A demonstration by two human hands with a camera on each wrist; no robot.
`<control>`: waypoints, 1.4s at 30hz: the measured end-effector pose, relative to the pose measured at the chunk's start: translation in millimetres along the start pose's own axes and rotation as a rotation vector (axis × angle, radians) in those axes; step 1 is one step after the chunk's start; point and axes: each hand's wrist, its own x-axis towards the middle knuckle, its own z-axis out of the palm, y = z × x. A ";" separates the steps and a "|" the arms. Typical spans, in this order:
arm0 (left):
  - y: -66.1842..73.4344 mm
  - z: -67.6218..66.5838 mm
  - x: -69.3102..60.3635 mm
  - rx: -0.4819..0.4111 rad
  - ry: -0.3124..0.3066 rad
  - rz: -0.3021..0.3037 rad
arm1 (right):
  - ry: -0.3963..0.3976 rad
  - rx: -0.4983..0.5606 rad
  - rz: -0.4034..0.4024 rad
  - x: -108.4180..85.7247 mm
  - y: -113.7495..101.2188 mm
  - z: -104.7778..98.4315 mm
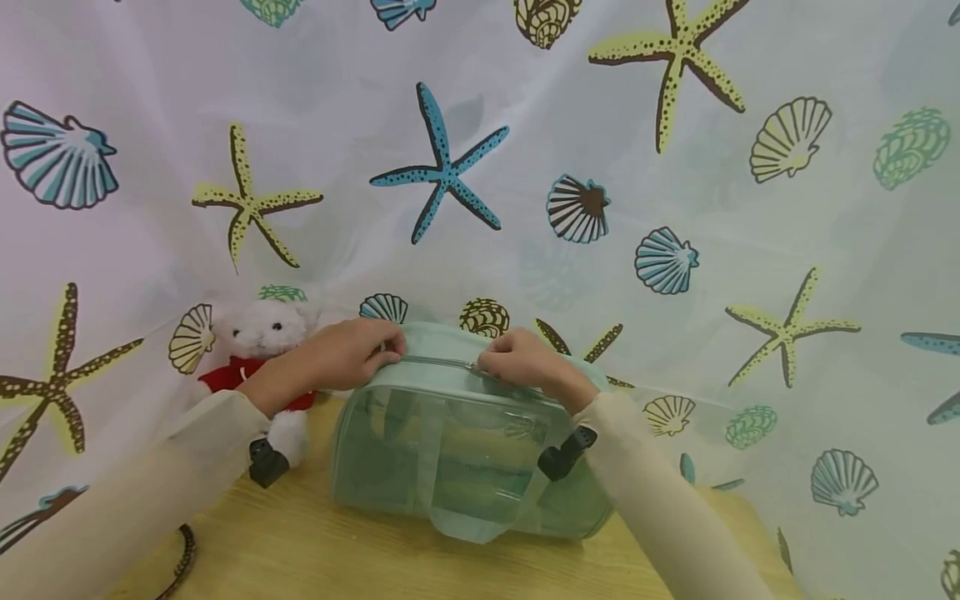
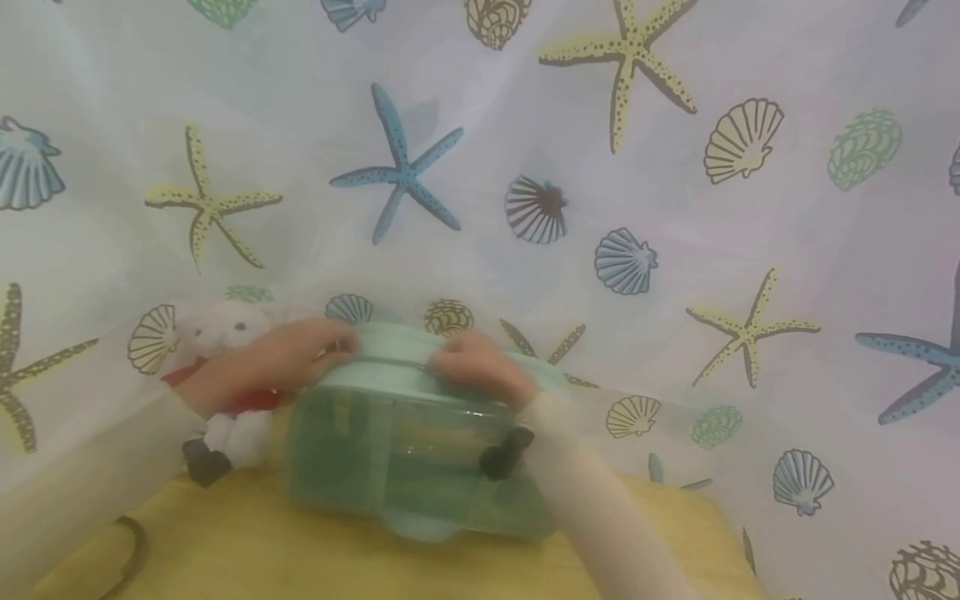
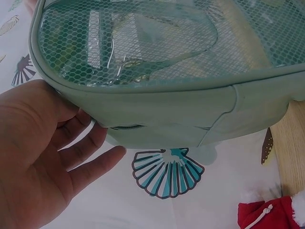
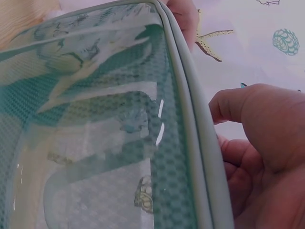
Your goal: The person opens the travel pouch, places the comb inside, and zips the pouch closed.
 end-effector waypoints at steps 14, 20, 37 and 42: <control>-6.4 8.0 5.8 0.009 -0.009 -0.021 | 0.051 -0.044 0.049 -29.4 24.9 -26.9; -7.9 7.8 3.5 0.014 -0.007 -0.019 | 0.070 -0.040 0.076 -39.5 36.6 -37.2; -9.6 6.6 4.8 0.021 -0.017 -0.031 | 0.092 -0.029 0.125 -65.7 75.0 -60.5; -9.1 6.3 4.8 0.013 -0.021 -0.036 | 0.097 0.012 0.142 -71.7 81.0 -64.1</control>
